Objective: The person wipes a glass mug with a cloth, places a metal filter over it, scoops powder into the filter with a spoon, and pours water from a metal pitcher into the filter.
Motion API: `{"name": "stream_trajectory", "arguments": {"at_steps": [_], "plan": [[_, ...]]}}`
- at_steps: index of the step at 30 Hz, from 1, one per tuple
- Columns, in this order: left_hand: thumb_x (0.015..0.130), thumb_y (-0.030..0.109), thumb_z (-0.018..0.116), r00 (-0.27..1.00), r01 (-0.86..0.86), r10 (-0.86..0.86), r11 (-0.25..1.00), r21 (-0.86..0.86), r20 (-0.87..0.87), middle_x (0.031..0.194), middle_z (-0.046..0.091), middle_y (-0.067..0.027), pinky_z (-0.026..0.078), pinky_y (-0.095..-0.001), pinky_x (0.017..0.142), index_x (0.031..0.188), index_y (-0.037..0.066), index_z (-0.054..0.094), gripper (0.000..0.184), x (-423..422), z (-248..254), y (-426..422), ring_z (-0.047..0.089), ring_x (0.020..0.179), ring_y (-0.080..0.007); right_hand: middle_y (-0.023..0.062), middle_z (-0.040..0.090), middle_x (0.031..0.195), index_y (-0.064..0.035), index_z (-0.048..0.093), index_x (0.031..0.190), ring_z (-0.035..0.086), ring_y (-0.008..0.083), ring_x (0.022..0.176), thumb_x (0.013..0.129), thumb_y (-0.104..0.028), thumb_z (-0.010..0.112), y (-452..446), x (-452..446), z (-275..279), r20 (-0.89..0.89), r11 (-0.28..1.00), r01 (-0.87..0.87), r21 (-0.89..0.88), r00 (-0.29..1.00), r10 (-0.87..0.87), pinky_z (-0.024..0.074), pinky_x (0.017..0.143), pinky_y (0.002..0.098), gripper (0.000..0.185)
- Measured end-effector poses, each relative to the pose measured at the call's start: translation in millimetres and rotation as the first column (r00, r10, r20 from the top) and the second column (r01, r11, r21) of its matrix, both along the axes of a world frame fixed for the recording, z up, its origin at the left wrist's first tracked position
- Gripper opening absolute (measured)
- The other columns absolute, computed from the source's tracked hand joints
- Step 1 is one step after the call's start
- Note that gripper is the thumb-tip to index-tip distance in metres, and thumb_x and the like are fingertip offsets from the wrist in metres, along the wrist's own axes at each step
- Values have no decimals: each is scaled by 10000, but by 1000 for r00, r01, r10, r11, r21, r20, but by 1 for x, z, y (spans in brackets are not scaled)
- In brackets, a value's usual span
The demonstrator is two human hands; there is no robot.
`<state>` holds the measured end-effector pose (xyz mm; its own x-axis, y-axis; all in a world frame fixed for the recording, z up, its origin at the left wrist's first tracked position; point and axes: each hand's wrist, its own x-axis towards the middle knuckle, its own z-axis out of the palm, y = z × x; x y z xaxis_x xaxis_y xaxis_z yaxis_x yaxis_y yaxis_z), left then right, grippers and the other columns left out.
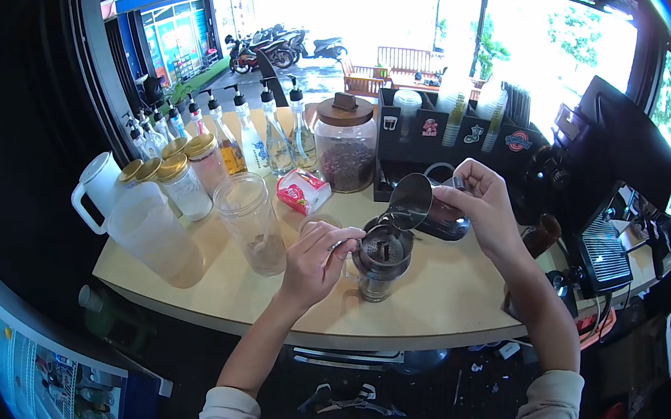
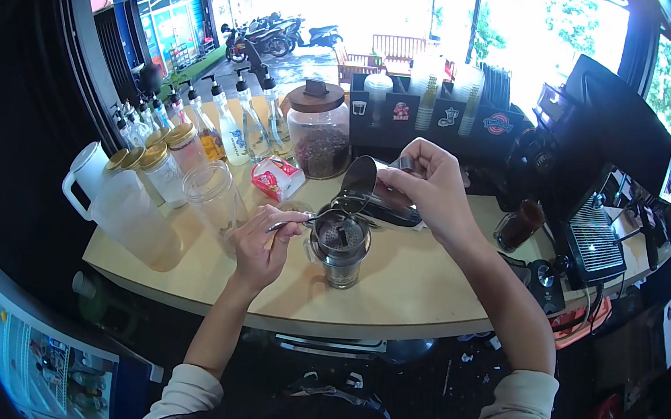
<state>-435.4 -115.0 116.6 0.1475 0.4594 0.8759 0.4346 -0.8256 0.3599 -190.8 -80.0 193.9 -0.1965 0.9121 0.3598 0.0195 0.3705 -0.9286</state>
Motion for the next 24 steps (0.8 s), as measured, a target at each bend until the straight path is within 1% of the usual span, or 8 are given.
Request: {"name": "stream_trajectory", "arguments": {"at_steps": [5,7,11,16,20,22,23,24], "plan": [[802,21,632,999,-32,34,998,55,-29,714,575,-44,425,-312,657,950,63,656,156,-1,3,-2,540,659,-199,8,569,711,-58,464,761,561,20,644,804,17,647,0,0,-1,-5,1000,3,7,1000,-3,547,600,202,202],[804,25,633,999,-37,39,998,59,-31,716,577,-44,425,-311,646,952,64,657,154,-2,5,-4,538,658,-199,-43,483,605,-62,464,720,470,-6,520,783,-11,683,-3,-3,-1,-77,999,46,5,996,-46,305,413,158,233],[810,34,634,998,-47,50,997,66,-31,724,586,-45,424,-312,624,953,70,661,150,-3,5,-5,533,653,-201,-46,464,612,-67,462,717,456,-6,527,781,-8,683,0,6,-7,-75,996,66,52,995,-62,313,416,158,237],[813,33,632,997,-62,65,994,89,-38,732,593,-45,425,-312,622,952,74,663,149,-3,7,-6,532,650,-200,-47,464,640,-73,462,714,415,0,521,776,0,685,-9,12,-7,-117,992,127,-1,985,-127,355,448,162,242],[812,26,630,997,-67,70,995,75,-32,733,595,-49,424,-307,616,952,73,661,151,-3,5,-7,533,648,-203,-38,493,662,-73,470,733,446,12,539,782,6,672,-12,25,-11,-134,991,132,2,982,-130,381,479,168,222],[838,33,607,996,-76,80,992,99,-34,714,603,-57,437,-286,587,942,46,654,115,-4,3,-6,560,631,-188,-25,534,688,-76,478,757,482,27,584,792,11,653,-21,29,-9,-226,989,90,-115,967,-114,410,542,176,198],[863,40,584,995,-84,89,989,121,-37,695,611,-66,450,-265,558,931,19,647,95,-4,2,-5,588,614,-173,-25,534,688,-76,478,757,482,27,584,792,11,653,-22,32,-14,-227,989,89,-114,967,-113,410,542,176,198],[863,40,584,995,-86,91,989,122,-37,695,611,-66,450,-265,558,931,19,647,95,-4,0,-4,588,614,-173,-17,551,702,-80,480,762,485,34,605,797,10,643,-20,37,-21,-288,989,69,-132,952,-105,405,570,182,190]]}}
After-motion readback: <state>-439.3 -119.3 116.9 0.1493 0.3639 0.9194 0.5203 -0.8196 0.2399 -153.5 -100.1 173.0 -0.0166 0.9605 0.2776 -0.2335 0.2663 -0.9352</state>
